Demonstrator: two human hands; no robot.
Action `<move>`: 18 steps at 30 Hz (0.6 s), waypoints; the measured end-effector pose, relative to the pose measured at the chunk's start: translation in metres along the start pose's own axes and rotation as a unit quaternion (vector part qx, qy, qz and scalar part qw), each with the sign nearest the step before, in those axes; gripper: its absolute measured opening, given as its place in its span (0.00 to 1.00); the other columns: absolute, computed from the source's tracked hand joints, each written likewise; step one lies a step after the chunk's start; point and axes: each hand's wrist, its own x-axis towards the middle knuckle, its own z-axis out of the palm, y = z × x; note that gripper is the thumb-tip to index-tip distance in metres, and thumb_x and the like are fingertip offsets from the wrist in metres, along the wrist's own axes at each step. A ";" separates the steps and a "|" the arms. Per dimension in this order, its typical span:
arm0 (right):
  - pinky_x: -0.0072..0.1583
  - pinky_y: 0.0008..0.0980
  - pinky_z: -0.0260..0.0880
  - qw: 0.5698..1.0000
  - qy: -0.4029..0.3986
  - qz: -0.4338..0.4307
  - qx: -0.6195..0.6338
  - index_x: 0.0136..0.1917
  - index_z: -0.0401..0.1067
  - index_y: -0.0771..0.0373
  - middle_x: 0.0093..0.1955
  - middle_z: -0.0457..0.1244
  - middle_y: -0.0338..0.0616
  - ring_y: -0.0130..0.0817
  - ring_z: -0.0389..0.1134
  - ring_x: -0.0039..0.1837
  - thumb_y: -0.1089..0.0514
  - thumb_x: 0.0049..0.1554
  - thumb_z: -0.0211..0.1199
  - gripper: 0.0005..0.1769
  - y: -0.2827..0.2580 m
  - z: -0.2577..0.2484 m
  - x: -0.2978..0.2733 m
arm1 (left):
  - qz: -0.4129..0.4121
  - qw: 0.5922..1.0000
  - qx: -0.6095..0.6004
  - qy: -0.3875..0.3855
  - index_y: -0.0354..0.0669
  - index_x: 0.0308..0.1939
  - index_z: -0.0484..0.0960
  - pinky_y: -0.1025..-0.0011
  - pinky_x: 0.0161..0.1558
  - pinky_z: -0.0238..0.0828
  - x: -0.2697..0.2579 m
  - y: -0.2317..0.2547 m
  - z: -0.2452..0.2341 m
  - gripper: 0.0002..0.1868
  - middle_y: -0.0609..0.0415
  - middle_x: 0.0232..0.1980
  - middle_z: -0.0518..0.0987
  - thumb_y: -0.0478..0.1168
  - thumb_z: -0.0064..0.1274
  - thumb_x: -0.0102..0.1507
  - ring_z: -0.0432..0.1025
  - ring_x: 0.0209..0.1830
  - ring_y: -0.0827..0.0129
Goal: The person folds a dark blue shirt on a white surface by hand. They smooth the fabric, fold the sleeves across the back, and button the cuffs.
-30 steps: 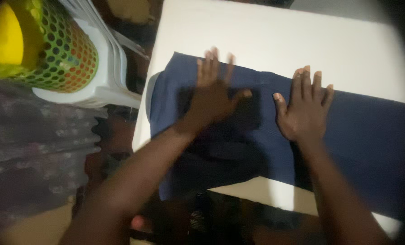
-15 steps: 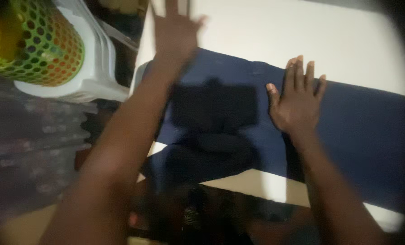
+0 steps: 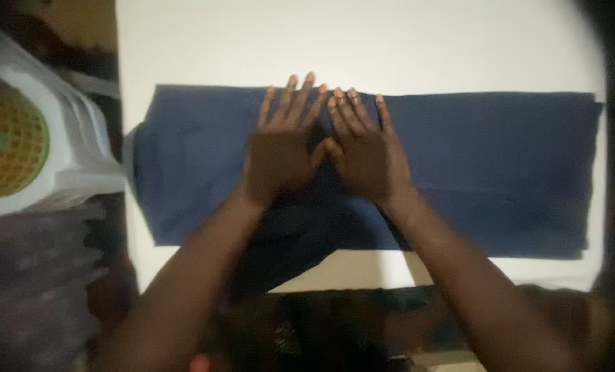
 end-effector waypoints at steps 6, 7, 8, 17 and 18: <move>0.80 0.62 0.27 0.989 0.123 0.032 0.071 0.84 0.37 0.66 0.87 0.35 0.58 0.52 0.30 0.87 0.28 0.64 0.41 0.51 0.085 0.043 -0.036 | -0.050 0.990 0.058 -0.122 0.50 0.80 0.43 0.47 0.77 0.24 0.017 0.017 -0.013 0.55 0.50 0.84 0.38 0.77 0.38 0.60 0.32 0.83 0.58; 0.80 0.63 0.27 0.990 0.095 0.078 0.067 0.84 0.36 0.66 0.87 0.34 0.60 0.53 0.30 0.87 0.28 0.67 0.39 0.50 0.112 0.051 -0.049 | -0.059 0.988 0.071 -0.127 0.51 0.80 0.41 0.48 0.76 0.22 0.018 0.019 -0.013 0.56 0.51 0.84 0.36 0.78 0.37 0.59 0.31 0.83 0.59; 0.81 0.62 0.26 0.985 0.074 0.123 0.094 0.85 0.36 0.66 0.86 0.35 0.61 0.52 0.30 0.87 0.27 0.65 0.37 0.51 0.139 0.059 -0.064 | -0.069 0.985 0.084 -0.131 0.52 0.80 0.39 0.49 0.76 0.21 0.018 0.021 -0.013 0.57 0.51 0.83 0.35 0.79 0.35 0.57 0.29 0.82 0.60; 0.83 0.64 0.24 0.917 0.124 0.362 0.111 0.87 0.33 0.67 0.90 0.32 0.60 0.54 0.30 0.90 0.32 0.72 0.32 0.45 0.244 0.076 -0.132 | -0.061 0.986 0.079 -0.135 0.51 0.80 0.37 0.50 0.76 0.20 0.017 0.019 -0.010 0.57 0.52 0.84 0.35 0.83 0.25 0.60 0.28 0.83 0.58; 0.83 0.63 0.26 0.919 0.158 0.334 0.136 0.87 0.34 0.68 0.89 0.32 0.63 0.56 0.32 0.90 0.34 0.74 0.34 0.44 0.228 0.070 -0.128 | -0.057 0.987 0.081 -0.129 0.51 0.80 0.37 0.50 0.77 0.20 0.017 0.019 -0.008 0.57 0.51 0.84 0.35 0.82 0.25 0.59 0.29 0.83 0.58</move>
